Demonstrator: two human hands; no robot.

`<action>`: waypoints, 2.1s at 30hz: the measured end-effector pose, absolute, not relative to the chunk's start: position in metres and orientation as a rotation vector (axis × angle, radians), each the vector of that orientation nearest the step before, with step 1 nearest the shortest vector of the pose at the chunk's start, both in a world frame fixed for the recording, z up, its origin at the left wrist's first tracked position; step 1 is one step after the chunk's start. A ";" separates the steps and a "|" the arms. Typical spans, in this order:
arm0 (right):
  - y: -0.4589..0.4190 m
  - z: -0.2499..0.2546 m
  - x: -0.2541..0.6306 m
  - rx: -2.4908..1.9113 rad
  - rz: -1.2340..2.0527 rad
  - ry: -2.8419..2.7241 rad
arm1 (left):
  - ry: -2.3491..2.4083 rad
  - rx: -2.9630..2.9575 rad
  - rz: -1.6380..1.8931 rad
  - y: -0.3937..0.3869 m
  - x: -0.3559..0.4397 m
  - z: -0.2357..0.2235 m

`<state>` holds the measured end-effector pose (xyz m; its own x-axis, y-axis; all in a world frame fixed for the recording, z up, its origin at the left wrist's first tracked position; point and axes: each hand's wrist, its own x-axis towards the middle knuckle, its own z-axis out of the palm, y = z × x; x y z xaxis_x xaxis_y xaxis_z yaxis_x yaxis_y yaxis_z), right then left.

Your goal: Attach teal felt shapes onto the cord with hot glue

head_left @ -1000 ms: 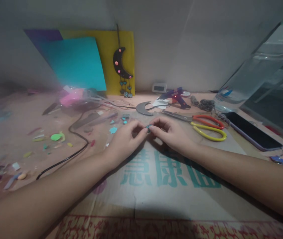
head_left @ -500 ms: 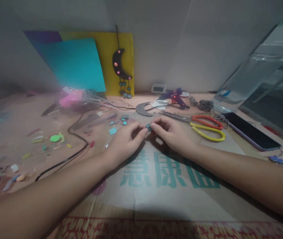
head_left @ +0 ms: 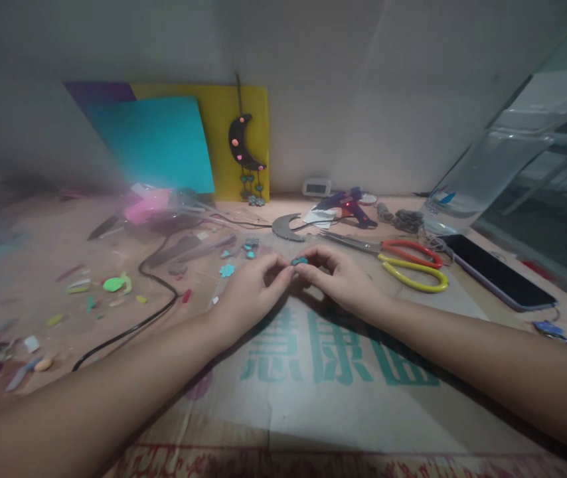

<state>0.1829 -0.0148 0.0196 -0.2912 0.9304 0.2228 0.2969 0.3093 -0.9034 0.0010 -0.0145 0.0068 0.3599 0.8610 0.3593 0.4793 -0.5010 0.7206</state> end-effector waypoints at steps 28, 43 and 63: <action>-0.014 0.019 0.183 -1.085 1.055 -1.722 | 1.159 2.109 1.044 -0.018 0.002 0.014; -0.009 0.028 0.193 -1.137 0.784 -1.586 | 1.255 1.841 1.092 -0.008 0.003 0.004; -0.002 0.012 0.198 -1.095 0.755 -1.756 | 1.218 1.851 1.074 -0.006 0.006 -0.002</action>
